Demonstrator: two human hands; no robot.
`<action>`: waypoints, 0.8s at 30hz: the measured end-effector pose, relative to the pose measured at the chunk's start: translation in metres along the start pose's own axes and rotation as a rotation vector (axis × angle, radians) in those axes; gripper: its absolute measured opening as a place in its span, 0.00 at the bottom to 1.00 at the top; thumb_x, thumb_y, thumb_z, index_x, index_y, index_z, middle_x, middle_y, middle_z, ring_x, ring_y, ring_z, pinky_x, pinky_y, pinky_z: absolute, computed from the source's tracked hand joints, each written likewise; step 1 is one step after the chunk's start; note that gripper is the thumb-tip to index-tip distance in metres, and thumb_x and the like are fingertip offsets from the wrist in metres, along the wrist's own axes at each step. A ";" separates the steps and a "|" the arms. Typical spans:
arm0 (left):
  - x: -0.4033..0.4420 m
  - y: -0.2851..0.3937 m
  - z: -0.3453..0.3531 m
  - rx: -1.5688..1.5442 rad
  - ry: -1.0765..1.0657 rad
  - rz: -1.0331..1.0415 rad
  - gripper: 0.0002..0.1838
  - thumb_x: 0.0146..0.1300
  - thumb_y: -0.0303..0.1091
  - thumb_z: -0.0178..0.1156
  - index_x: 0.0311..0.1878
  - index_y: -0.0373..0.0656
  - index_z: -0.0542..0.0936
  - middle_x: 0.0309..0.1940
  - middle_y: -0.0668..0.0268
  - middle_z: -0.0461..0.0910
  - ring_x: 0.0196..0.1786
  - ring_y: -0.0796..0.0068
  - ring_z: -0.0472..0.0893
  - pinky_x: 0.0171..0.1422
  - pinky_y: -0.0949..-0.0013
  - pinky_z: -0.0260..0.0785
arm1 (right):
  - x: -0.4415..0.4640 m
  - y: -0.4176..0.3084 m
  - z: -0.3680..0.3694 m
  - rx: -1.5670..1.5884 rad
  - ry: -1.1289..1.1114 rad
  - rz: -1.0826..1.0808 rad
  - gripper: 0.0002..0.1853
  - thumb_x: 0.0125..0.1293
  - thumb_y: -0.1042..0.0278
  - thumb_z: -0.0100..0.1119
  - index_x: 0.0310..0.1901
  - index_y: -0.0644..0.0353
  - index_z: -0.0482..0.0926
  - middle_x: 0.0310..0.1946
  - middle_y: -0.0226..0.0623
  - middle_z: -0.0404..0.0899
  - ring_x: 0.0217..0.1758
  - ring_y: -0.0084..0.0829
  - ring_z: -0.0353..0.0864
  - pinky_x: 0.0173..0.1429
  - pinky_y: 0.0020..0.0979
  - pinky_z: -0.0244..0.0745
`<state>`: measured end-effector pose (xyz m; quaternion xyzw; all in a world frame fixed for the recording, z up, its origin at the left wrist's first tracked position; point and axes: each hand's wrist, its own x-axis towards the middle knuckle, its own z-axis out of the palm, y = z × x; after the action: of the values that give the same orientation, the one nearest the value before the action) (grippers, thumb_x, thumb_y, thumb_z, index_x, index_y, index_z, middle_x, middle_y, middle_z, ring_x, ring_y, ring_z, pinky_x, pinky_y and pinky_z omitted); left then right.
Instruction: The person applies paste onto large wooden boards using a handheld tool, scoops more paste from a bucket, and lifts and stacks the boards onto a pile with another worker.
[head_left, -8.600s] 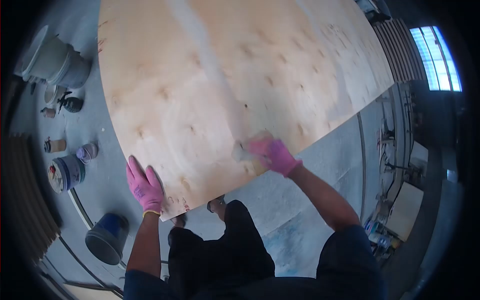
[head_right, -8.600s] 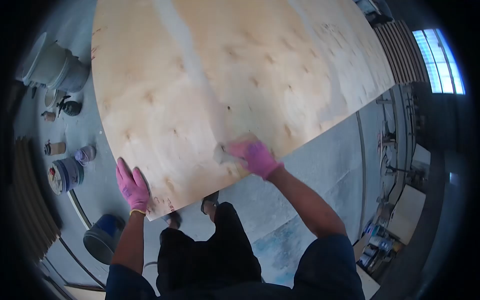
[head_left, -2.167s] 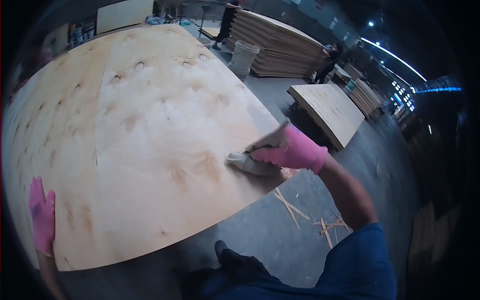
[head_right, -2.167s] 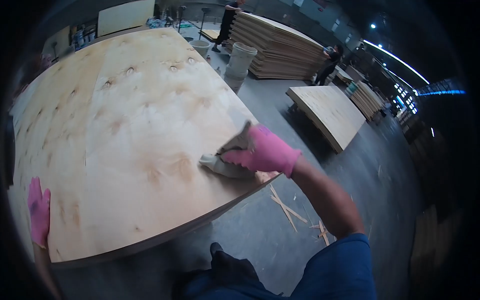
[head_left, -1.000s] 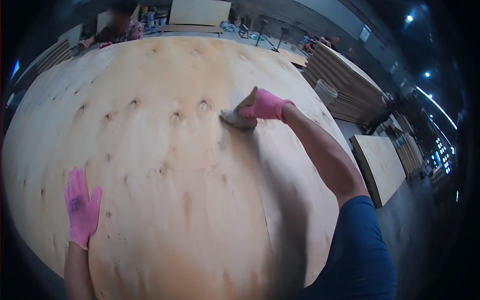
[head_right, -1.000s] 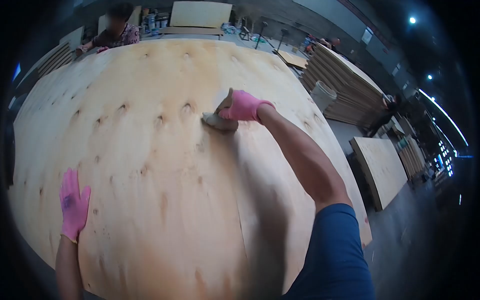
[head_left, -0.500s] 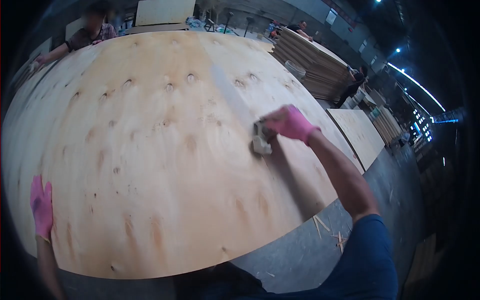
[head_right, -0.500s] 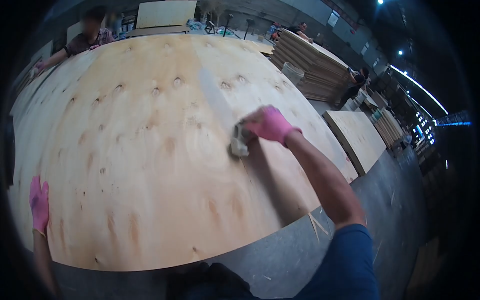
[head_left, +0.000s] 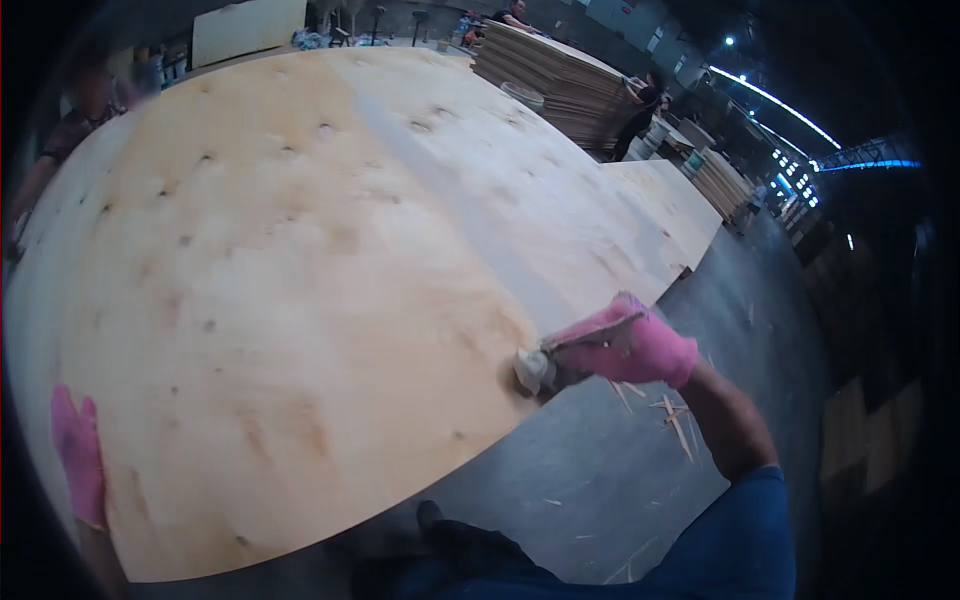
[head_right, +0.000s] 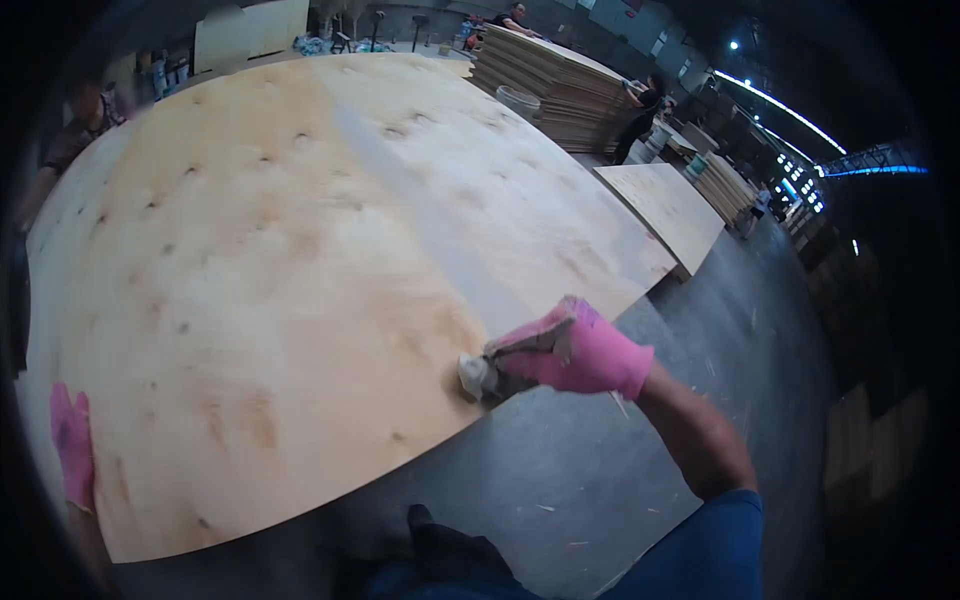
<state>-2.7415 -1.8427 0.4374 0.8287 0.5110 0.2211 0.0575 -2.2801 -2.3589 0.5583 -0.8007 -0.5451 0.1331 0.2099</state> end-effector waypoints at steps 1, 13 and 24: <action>-0.001 -0.003 0.003 0.140 -0.008 0.063 0.34 0.76 0.43 0.54 0.77 0.31 0.59 0.78 0.47 0.57 0.81 0.53 0.55 0.84 0.59 0.44 | 0.006 -0.018 0.013 0.004 0.024 -0.028 0.12 0.64 0.69 0.68 0.49 0.57 0.89 0.32 0.42 0.89 0.29 0.35 0.88 0.38 0.32 0.82; 0.108 -0.184 -0.072 0.285 -0.168 -0.026 0.34 0.75 0.42 0.53 0.77 0.34 0.59 0.78 0.47 0.56 0.82 0.50 0.53 0.84 0.55 0.44 | 0.290 -0.128 0.072 1.159 0.248 -0.007 0.14 0.69 0.70 0.61 0.52 0.67 0.82 0.47 0.40 0.85 0.45 0.33 0.87 0.52 0.38 0.86; 0.118 -0.229 -0.071 0.325 -0.071 -0.147 0.34 0.74 0.39 0.55 0.78 0.38 0.58 0.80 0.52 0.54 0.83 0.52 0.51 0.85 0.52 0.42 | 0.603 -0.125 0.122 0.546 0.348 0.388 0.17 0.56 0.64 0.73 0.41 0.69 0.85 0.33 0.44 0.87 0.31 0.37 0.89 0.37 0.39 0.88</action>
<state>-2.9147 -1.6411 0.4642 0.7948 0.5968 0.1014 -0.0429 -2.2126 -1.7364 0.5210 -0.8143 -0.2837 0.1727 0.4760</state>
